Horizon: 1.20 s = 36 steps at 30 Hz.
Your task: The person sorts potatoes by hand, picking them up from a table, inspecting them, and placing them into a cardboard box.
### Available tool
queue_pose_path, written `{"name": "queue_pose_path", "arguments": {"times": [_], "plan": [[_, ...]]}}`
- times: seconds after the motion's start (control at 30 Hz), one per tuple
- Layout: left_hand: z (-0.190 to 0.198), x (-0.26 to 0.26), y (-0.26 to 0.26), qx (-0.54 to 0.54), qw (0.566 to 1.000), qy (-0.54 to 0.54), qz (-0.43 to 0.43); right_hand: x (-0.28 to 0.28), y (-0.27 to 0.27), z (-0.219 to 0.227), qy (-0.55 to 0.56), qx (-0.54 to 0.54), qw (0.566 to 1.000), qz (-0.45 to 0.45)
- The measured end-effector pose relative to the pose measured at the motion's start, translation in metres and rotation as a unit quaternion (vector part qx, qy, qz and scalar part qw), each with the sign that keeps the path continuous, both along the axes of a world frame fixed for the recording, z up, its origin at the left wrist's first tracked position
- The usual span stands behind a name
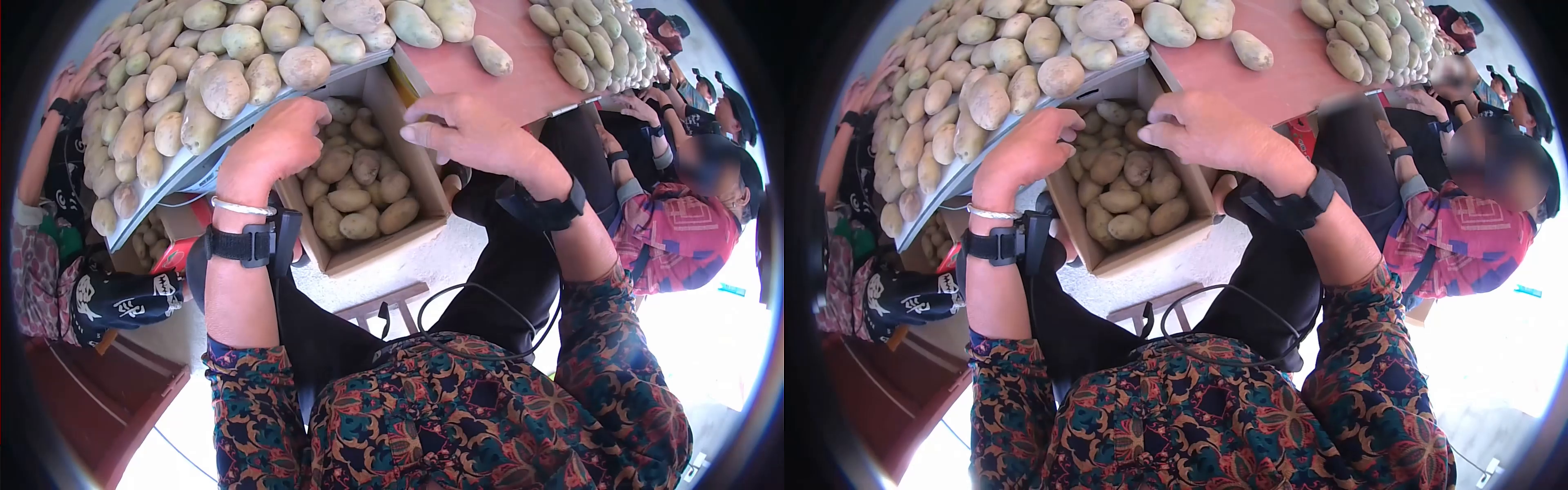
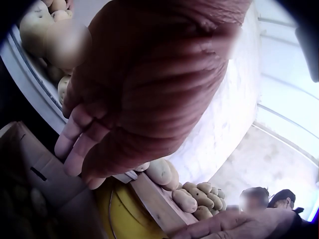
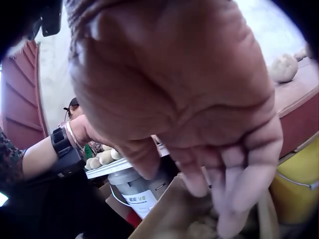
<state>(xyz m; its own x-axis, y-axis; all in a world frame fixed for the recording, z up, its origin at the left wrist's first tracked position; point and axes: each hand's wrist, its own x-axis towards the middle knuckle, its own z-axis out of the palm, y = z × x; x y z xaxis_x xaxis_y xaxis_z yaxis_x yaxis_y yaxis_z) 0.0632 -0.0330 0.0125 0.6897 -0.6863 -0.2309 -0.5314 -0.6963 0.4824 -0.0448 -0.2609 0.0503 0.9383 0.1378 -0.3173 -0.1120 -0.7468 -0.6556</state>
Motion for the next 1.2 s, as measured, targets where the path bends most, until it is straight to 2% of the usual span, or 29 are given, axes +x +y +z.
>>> {"name": "queue_pose_path", "arguments": {"times": [0.03, 0.07, 0.13, 0.2, 0.23, 0.27, 0.3, 0.33, 0.47, 0.67, 0.7, 0.8, 0.87, 0.93, 1.07, 1.2], "plan": [[0.002, -0.001, -0.001, 0.008, 1.0, 0.008, 0.002, 0.002, 0.005, 0.008, 0.021, 0.053, 0.998, -0.013], [0.004, -0.001, -0.002, 0.014, 1.0, 0.015, 0.003, 0.004, 0.01, 0.006, 0.018, 0.051, 0.998, -0.014], [-0.018, 0.004, 0.005, -0.063, 0.997, -0.028, -0.024, 0.011, 0.011, 0.002, -0.008, 0.183, 0.982, -0.035], [-0.038, 0.012, 0.006, -0.093, 0.991, -0.074, -0.067, 0.014, 0.015, -0.01, -0.033, 0.283, 0.957, -0.052], [-0.029, 0.012, 0.002, -0.062, 0.996, -0.017, -0.055, 0.019, 0.014, -0.017, -0.039, 0.301, 0.953, -0.026], [-0.023, 0.011, -0.001, -0.035, 0.998, 0.019, -0.054, 0.024, 0.013, -0.023, 0.024, 0.314, 0.949, 0.002], [-0.04, 0.012, 0.005, -0.094, 0.994, -0.003, -0.051, 0.026, 0.018, -0.026, 0.008, 0.3, 0.954, 0.013], [-0.022, 0.004, -0.003, -0.09, 0.995, 0.037, -0.023, 0.026, 0.021, -0.022, 0.013, 0.297, 0.955, 0.008], [-0.013, -0.008, -0.016, -0.041, 0.998, 0.037, -0.021, 0.019, 0.025, -0.034, -0.016, 0.295, 0.955, 0.029], [-0.014, -0.01, -0.025, -0.008, 0.997, 0.026, -0.069, 0.015, 0.03, -0.046, -0.015, 0.34, 0.94, 0.033], [-0.013, -0.015, -0.023, -0.058, 0.997, 0.01, -0.057, 0.015, 0.032, -0.046, -0.021, 0.339, 0.94, 0.031], [-0.026, -0.009, -0.022, -0.061, 0.993, 0.065, -0.075, 0.017, 0.034, -0.054, -0.048, 0.316, 0.947, 0.039], [-0.045, -0.003, -0.017, -0.056, 0.993, 0.056, -0.093, 0.021, 0.037, -0.062, -0.093, 0.281, 0.954, 0.052], [-0.056, -0.001, -0.019, -0.026, 0.992, 0.121, -0.013, 0.023, 0.033, -0.058, -0.097, 0.315, 0.944, 0.035], [-0.043, -0.009, -0.035, 0.013, 0.997, 0.025, -0.066, 0.021, 0.026, -0.04, -0.1, 0.352, 0.93, -0.01], [-0.048, -0.006, -0.031, 0.003, 0.998, 0.045, -0.047, 0.021, 0.027, -0.041, -0.102, 0.349, 0.932, -0.011]]}}
